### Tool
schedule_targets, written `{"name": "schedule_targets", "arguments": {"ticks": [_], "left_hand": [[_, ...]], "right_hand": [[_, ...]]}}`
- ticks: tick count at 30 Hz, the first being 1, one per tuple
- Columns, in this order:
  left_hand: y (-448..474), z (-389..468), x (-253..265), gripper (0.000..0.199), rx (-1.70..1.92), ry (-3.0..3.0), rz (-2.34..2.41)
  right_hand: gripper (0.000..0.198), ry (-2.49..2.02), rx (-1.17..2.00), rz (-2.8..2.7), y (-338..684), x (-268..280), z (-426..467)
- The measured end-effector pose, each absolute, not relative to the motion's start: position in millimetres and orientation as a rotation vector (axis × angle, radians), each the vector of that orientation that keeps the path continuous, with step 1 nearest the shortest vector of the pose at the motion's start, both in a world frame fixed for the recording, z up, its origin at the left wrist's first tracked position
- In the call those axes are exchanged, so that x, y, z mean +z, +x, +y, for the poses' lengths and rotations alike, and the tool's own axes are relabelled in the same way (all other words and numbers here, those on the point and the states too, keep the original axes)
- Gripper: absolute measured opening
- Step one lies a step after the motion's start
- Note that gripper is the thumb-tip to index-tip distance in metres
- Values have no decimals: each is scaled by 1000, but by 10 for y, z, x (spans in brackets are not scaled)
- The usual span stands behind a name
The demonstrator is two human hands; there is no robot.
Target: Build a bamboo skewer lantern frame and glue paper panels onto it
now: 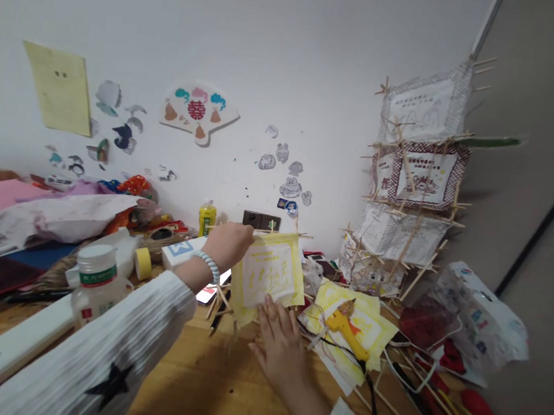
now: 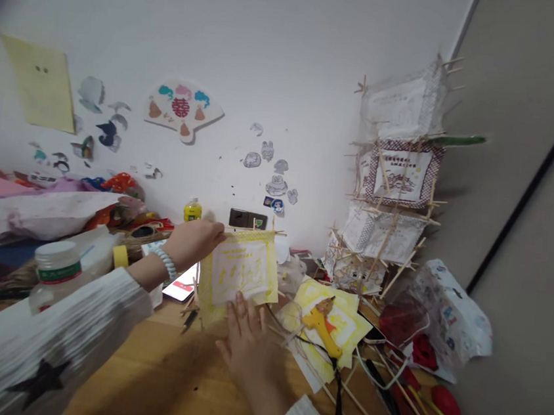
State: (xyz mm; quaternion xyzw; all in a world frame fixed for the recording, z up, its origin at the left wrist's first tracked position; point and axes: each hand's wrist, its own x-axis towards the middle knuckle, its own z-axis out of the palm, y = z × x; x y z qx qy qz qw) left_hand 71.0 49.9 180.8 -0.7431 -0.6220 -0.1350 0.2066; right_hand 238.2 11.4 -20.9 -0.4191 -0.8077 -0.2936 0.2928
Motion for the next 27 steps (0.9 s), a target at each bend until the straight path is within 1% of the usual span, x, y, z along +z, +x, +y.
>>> {"name": "schedule_targets", "arguments": {"ticks": [5, 12, 19, 27], "left_hand": [[705, 493, 1815, 31, -385, -2068, -1730], [697, 495, 1800, 30, -383, -2064, -1711], [722, 475, 1796, 30, -374, -2068, -1713], [728, 457, 1804, 30, -369, -2067, -1704]], "right_hand": [[40, -1076, -762, -2050, 2462, -179, 24], [50, -1209, -696, -1994, 2415, -145, 222], [47, -1268, -645, -1939, 2505, -271, 210], [48, -1328, -670, -1871, 2511, -312, 341]]}}
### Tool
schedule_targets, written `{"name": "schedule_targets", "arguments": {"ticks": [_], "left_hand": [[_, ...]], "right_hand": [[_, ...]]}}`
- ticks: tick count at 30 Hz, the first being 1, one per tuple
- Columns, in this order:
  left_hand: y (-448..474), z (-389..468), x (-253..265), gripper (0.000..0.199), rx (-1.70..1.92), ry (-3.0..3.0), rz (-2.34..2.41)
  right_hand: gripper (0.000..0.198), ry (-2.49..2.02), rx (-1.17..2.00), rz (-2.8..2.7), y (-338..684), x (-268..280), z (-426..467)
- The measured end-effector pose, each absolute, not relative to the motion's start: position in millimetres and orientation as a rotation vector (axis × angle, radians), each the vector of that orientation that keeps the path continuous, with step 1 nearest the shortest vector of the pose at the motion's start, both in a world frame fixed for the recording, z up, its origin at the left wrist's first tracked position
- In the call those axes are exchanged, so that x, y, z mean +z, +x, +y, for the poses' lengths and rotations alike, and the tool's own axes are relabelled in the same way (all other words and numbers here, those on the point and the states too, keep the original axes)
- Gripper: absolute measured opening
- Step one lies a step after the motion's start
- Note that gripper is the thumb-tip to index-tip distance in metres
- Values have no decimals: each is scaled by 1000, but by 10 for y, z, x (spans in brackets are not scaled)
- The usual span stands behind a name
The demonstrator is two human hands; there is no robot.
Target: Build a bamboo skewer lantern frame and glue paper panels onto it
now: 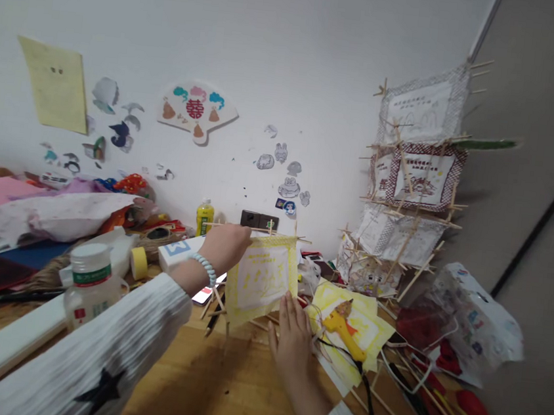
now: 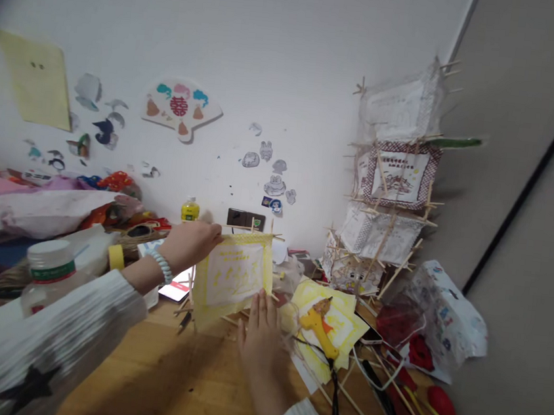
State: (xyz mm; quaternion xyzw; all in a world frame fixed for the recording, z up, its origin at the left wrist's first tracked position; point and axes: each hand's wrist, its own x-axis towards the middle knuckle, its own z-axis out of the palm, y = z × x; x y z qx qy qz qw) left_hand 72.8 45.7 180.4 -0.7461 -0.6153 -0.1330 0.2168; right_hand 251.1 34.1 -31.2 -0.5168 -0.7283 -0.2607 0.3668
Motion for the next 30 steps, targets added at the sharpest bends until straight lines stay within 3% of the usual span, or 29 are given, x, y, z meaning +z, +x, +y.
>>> {"name": "schedule_targets", "arguments": {"ticks": [30], "left_hand": [[754, 442, 1808, 32, -369, -2067, -1719]], "right_hand": [[43, -1147, -682, -2048, 2443, -208, 147]]}}
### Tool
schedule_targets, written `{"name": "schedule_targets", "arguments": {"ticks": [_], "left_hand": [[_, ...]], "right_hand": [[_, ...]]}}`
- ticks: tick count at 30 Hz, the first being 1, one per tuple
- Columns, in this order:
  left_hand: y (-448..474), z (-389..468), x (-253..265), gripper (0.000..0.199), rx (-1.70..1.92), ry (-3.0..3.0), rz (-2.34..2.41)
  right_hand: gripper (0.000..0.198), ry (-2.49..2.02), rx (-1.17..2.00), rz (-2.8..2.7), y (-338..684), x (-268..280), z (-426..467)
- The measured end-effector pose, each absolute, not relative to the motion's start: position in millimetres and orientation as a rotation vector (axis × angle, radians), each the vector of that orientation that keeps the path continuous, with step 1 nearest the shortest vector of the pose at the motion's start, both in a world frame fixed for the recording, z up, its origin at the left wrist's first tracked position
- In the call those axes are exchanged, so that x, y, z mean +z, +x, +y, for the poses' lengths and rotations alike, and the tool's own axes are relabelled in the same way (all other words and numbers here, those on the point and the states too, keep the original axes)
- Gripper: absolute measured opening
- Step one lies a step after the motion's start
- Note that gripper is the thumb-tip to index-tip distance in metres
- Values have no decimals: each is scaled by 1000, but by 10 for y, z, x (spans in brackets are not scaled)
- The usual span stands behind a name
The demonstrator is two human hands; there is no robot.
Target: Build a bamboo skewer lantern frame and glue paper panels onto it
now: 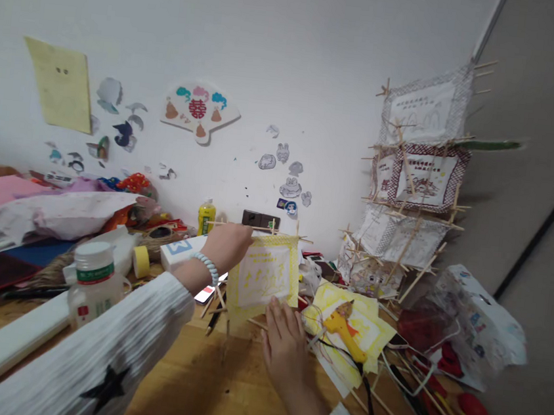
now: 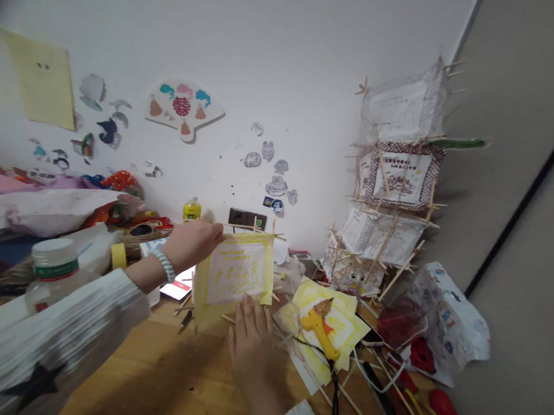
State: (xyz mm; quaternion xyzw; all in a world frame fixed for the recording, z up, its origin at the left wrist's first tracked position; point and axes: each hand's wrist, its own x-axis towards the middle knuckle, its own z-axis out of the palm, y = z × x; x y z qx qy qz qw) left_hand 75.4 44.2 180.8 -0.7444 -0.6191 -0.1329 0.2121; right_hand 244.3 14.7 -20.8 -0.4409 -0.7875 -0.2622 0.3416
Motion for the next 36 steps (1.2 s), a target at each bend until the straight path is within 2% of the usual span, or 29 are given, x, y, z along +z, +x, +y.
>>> {"name": "schedule_targets", "arguments": {"ticks": [8, 15, 25, 31, 36], "left_hand": [[791, 479, 1751, 29, -379, -2089, -1686], [792, 471, 1738, 28, -381, -2085, -1680], [783, 446, 1761, 27, -385, -2081, -1690], [699, 416, 1813, 32, -390, -2051, -1732], [683, 425, 1805, 31, -400, -2052, -1732]], "right_hand": [[59, -1071, -596, -2200, 2164, -142, 109], [52, -1039, -571, -2266, 2064, -120, 64], [68, -1106, -531, -2237, 2129, -195, 145], [54, -1262, -577, -2026, 2303, -237, 260], [53, -1295, -613, -1988, 2277, -216, 231]]}}
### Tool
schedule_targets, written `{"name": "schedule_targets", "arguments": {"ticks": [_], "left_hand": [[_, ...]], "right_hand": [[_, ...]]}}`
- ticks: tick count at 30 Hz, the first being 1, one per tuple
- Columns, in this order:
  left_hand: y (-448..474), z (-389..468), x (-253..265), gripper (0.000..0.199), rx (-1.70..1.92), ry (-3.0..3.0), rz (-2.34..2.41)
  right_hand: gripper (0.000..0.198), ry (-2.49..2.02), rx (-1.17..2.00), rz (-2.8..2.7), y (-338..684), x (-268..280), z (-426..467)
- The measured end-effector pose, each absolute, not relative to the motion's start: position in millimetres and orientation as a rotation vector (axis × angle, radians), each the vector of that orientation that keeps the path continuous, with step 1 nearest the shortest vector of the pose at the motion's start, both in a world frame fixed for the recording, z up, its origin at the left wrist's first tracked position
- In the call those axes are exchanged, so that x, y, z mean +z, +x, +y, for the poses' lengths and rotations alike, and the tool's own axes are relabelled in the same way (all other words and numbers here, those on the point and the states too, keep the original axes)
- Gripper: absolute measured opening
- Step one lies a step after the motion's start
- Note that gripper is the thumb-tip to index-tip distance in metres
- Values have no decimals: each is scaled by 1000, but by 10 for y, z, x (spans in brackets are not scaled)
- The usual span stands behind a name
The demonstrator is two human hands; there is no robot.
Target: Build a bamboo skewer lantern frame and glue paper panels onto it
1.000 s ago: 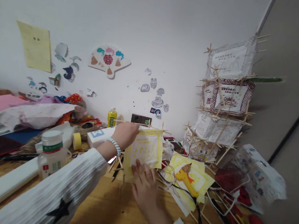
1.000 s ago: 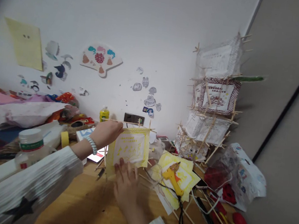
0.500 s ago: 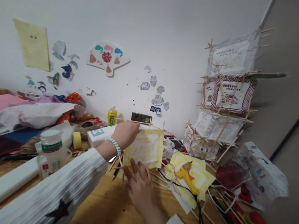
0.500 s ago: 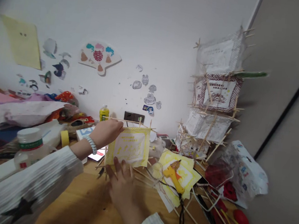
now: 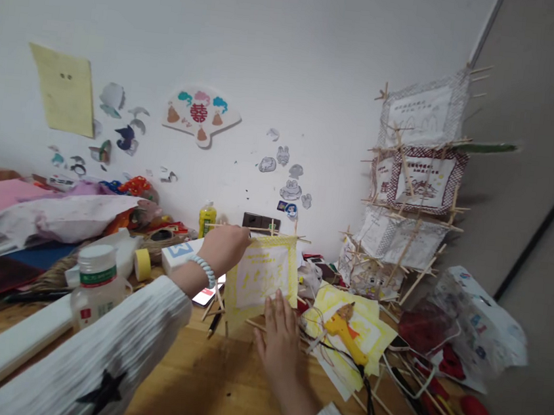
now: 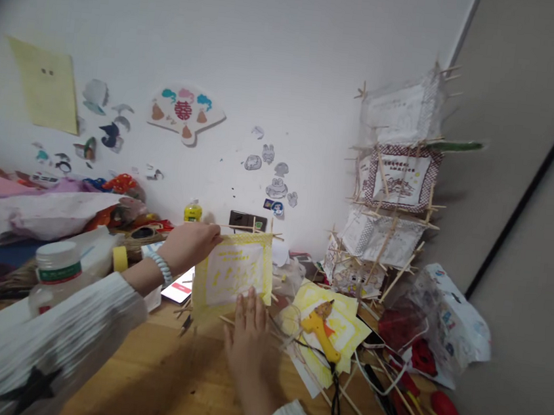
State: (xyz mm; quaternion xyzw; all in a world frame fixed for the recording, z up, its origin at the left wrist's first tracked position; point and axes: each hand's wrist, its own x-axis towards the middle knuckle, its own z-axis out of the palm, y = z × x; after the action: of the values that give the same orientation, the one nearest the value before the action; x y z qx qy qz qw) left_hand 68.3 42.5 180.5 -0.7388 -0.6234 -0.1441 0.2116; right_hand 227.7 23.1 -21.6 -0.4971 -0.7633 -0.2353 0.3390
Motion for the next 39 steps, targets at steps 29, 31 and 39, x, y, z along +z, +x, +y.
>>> {"name": "schedule_targets", "arguments": {"ticks": [29, 31, 39], "left_hand": [[652, 463, 1775, 32, -422, -2041, -1724], [674, 473, 1771, 31, -428, -2044, -1720], [744, 488, 1759, 30, -445, -2055, -1718]], "right_hand": [[52, -1329, -511, -1955, 2391, -235, 343], [52, -1257, -508, -2016, 2317, -227, 288], [57, -948, -386, -2323, 2110, -233, 140]]}}
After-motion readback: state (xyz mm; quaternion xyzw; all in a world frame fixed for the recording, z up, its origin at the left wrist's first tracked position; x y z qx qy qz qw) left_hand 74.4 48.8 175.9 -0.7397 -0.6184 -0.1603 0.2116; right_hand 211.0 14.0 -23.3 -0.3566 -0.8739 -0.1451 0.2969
